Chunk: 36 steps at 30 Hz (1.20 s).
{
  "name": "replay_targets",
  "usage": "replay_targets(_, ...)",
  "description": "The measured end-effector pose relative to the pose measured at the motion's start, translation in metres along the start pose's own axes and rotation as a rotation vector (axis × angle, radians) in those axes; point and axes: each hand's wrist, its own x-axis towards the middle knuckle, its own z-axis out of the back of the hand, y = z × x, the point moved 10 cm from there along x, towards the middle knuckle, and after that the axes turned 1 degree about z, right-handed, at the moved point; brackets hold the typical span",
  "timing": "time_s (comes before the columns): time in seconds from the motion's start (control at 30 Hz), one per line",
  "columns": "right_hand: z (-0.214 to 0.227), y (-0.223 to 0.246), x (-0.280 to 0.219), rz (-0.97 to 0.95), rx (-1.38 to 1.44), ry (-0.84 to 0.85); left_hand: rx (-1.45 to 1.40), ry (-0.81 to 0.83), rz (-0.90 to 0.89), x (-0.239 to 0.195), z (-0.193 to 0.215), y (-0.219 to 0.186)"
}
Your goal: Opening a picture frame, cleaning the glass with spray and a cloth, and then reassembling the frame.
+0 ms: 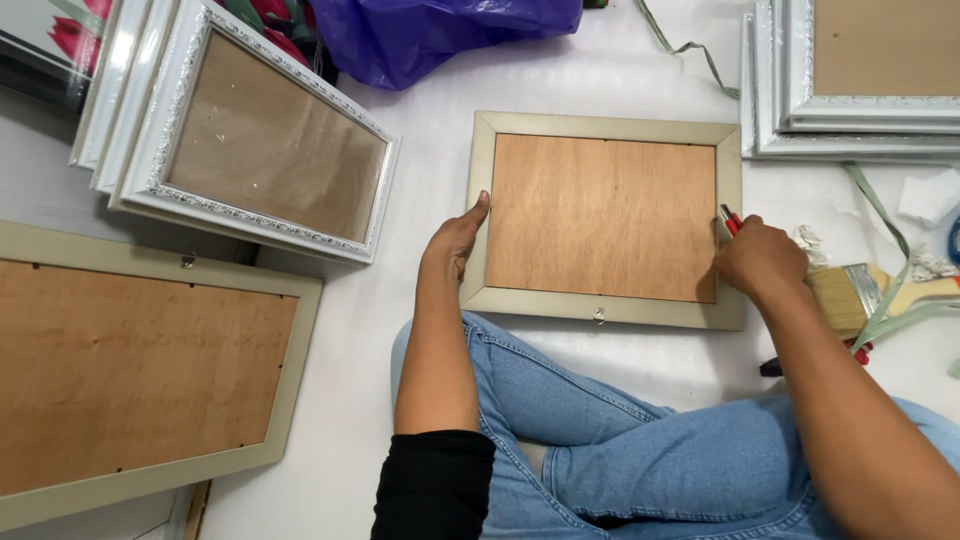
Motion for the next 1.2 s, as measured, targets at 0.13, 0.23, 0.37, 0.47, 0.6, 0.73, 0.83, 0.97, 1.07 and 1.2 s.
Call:
replay_targets(0.13,0.008,0.062,-0.032,0.256,0.076,-0.106,-0.002,-0.006,-0.022,-0.011,0.007,-0.004)
replay_targets(0.23,0.010,0.126,-0.074,0.618,0.239,-0.217,-0.036,0.110,-0.042,-0.039,0.006,-0.009)
replay_targets(0.37,0.001,0.202,-0.122,0.784,0.277,-0.177,-0.100,0.105,-0.088,0.003,-0.001,0.002)
replay_targets(0.47,-0.027,0.248,-0.127,0.883,0.173,-0.125,-0.106,0.096,-0.081,-0.031,0.006,-0.009)
replay_targets(0.6,-0.047,0.288,-0.136,1.045,0.043,-0.010,-0.174,0.111,-0.082,0.002,0.001,0.004)
replay_targets(0.73,-0.050,0.300,-0.128,1.095,-0.027,0.001,-0.196,0.119,-0.068,-0.033,0.010,-0.007)
replay_targets(0.83,-0.050,0.304,-0.124,1.125,-0.168,-0.024,-0.153,0.108,-0.075,-0.018,0.009,-0.001)
replay_targets(0.97,-0.041,0.299,-0.121,1.065,-0.202,0.059,-0.164,0.098,-0.072,-0.005,0.005,0.006)
replay_targets(1.07,-0.032,0.289,-0.119,0.996,-0.189,0.095,-0.152,0.091,-0.084,0.007,0.002,0.007)
replay_targets(1.2,-0.024,0.274,-0.115,0.961,-0.116,0.054,-0.178,0.065,-0.091,0.006,0.003,0.003)
